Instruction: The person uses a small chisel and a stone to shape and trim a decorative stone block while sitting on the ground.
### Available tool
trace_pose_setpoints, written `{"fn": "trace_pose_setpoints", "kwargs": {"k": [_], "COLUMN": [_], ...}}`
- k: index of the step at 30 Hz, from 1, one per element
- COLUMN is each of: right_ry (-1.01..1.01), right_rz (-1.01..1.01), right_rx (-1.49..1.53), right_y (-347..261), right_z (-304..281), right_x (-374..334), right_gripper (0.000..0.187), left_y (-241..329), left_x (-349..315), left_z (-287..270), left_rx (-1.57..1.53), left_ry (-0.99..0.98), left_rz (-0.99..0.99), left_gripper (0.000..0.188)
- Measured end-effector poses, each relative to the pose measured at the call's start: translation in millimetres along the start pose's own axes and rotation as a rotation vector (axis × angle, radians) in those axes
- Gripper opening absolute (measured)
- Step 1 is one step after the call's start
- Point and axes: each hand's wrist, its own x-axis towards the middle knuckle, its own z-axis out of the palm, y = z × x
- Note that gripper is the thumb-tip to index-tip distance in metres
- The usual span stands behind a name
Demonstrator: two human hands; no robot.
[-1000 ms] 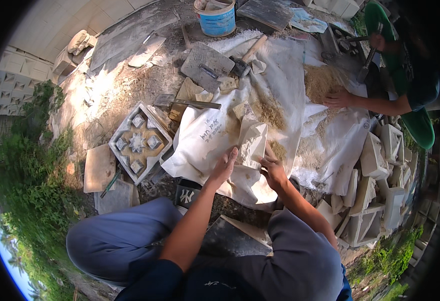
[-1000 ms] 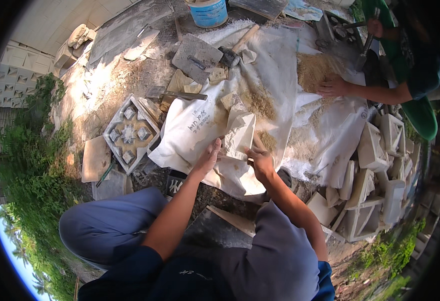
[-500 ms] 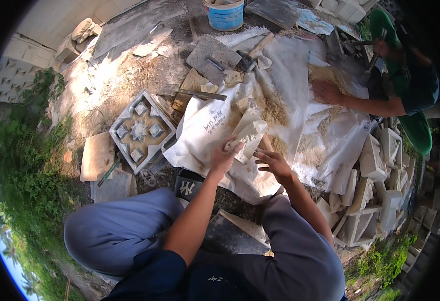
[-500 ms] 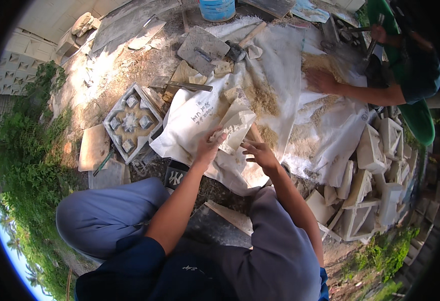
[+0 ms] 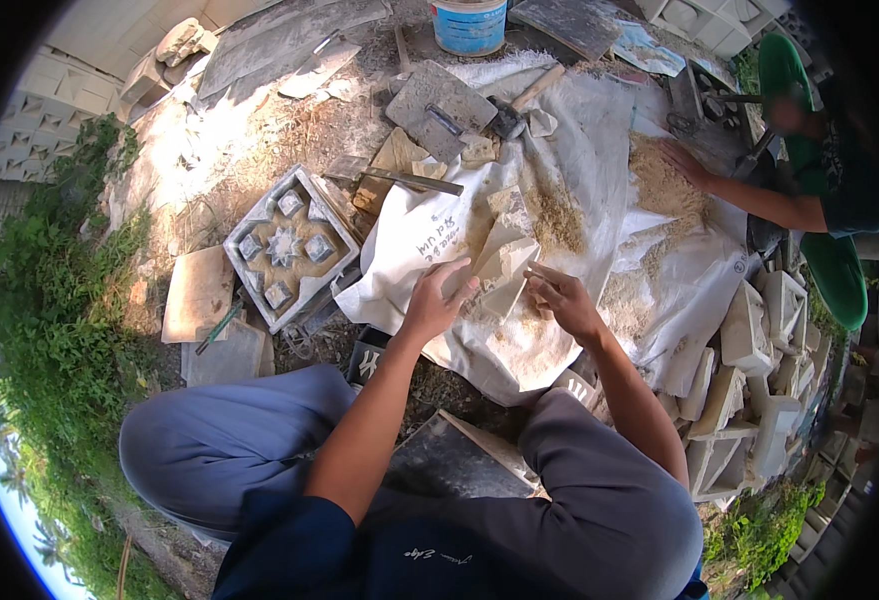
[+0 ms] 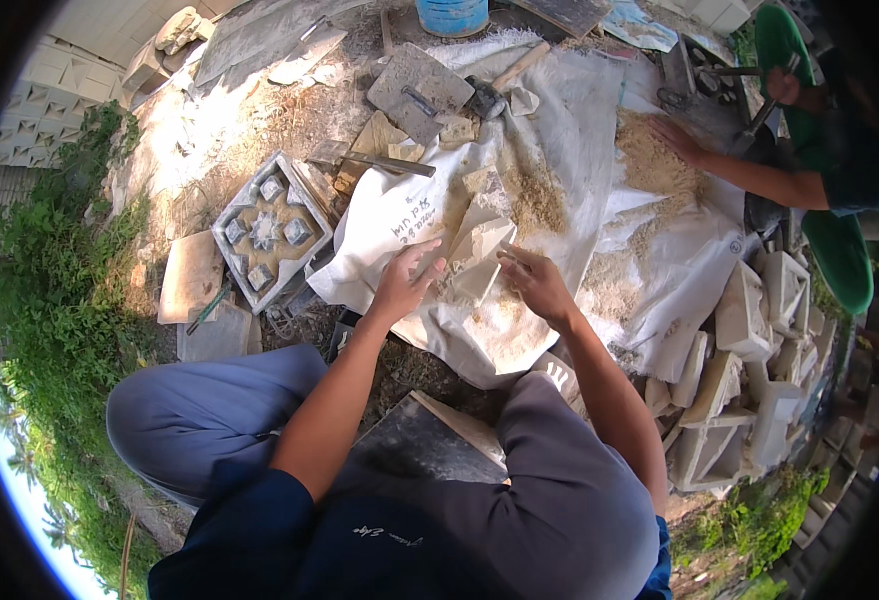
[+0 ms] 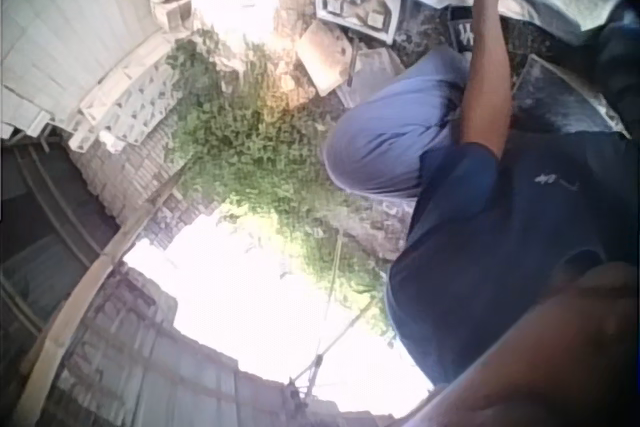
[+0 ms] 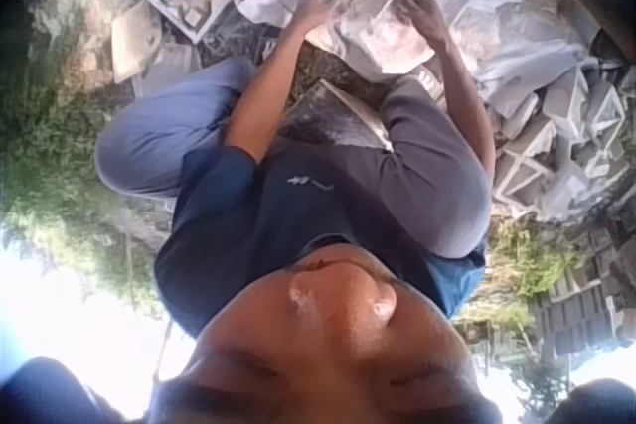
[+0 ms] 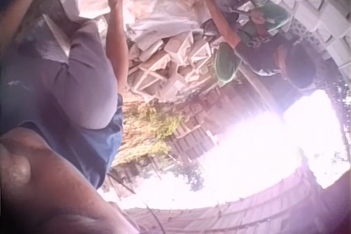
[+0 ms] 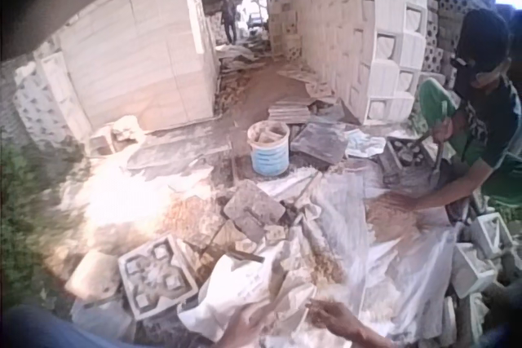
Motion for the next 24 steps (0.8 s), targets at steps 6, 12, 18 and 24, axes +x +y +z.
{"fn": "trace_pose_setpoints", "kwargs": {"k": [6, 12, 18, 24], "right_ry": [-0.075, -0.084, -0.057, -0.473], "right_rz": [-0.409, -0.509, -0.892, -0.792], "right_rx": [-0.557, -0.899, -0.891, -0.912], "right_y": [-154, -268, -238, -209], "right_z": [-34, 30, 144, 255], "right_x": [-39, 12, 101, 95], "right_gripper": [0.047, 0.048, 0.051, 0.060], "left_y": [58, 90, 18, -100], "left_x": [10, -3, -52, -152], "left_z": [-63, -176, -272, -324], "left_rx": [0.086, 0.289, 0.741, 0.883], "left_ry": [0.270, 0.272, 0.515, 0.586], "left_rz": [0.232, 0.094, -0.043, -0.498], "left_gripper": [0.016, 0.026, 0.029, 0.039]}}
